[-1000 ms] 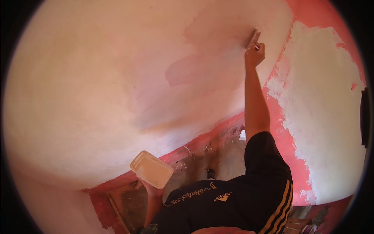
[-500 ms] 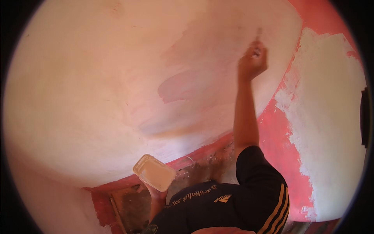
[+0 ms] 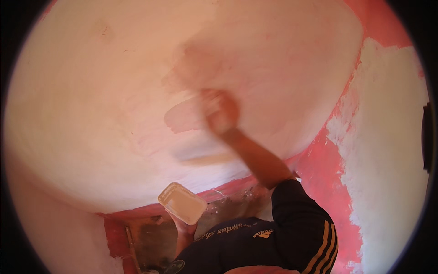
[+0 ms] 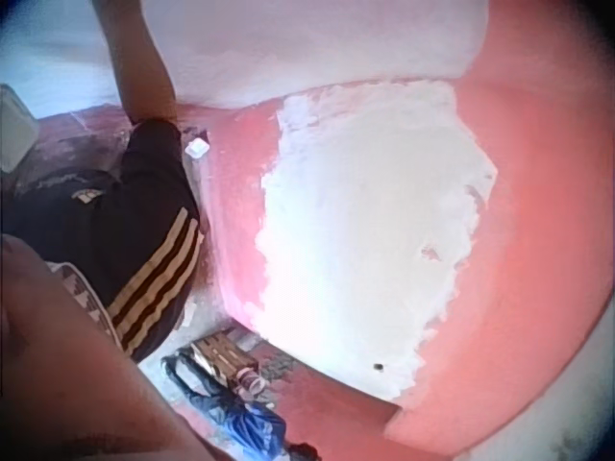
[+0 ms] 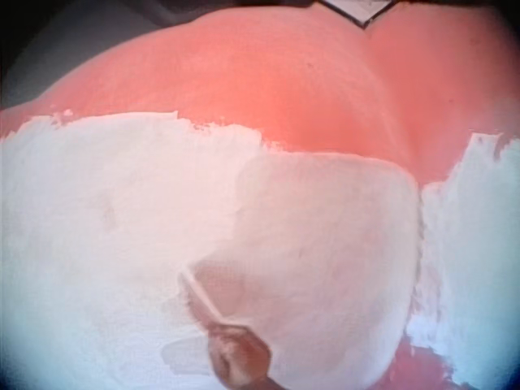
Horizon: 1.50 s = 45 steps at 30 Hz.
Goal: The person applies plaster to a pink wall using a putty knife and a plastic container of plaster.
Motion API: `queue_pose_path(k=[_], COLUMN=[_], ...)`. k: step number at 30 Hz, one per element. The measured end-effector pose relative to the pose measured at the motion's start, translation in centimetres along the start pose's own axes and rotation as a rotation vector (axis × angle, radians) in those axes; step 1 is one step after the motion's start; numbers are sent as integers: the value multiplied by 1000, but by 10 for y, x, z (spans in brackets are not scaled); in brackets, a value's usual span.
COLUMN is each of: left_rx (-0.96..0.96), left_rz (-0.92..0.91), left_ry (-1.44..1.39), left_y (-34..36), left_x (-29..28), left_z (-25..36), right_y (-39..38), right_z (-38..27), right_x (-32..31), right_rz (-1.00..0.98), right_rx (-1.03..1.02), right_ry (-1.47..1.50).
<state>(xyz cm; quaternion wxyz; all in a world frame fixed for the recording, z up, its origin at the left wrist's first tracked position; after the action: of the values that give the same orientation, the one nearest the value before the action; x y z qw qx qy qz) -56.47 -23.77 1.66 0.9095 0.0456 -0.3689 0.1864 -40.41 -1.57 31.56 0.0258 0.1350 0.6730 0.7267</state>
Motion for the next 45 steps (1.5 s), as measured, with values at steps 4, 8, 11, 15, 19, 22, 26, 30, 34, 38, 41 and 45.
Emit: queue_pose_path(k=[4, 8, 11, 15, 19, 22, 26, 30, 34, 38, 41, 45], left_rx=[-27, 139, 162, 65, -14, -50, -56, 70, 135, -43, -154, -149], left_rz=[-115, -88, -123, -135, -69, -114, -148, -203, -160, -229, -122, 30], left_ry=[-96, 303, 435, 70, -54, 7, -25, 245, 329, 56, -153, -36], left_y=[-12, -19, -24, -26, -30, -23, -8, 14, 35, 43, 54, 50], left_x=[38, 51, 80, 99, 77, 72, 60, 52, 26, -24, -38, -35], left_z=[-33, -63, -74, -80, -86, -82, -57, -19, 14, 18, 16, 21], right_y=[104, 105, 61, 48, 97, 152, 139, 76, 64, 94, 110, 34], right_z=[112, 136, 44, -6, 70, 134, 172, 30, -47, 31, 92, 113], right_x=[-173, -146, -35, -35, -148, -260, -220, -8, 43, -40, -144, -106], right_rz=[552, 288, -5, -195, 144, 519, 436, -124, -365, 88, 473, 305], right_rx=[347, 68, -210, -212, -187, -19, 46, -314, -282, -60, 276, 55], right_ry=[-231, -673, -197, 161, -217, -578, -776, -276, 146, -112, -491, -706])
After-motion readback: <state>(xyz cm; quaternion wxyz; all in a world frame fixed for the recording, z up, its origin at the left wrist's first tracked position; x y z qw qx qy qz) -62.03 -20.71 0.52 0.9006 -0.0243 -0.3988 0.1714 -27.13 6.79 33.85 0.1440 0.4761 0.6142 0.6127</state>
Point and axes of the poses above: each hand's wrist, its own y-axis towards the middle knuckle, its own x-axis out of the palm, z = x × y, the point moved 4 cm from there along y, towards the middle knuckle, and after that the axes turned 10 degrees about y, right-handed, at the moved point
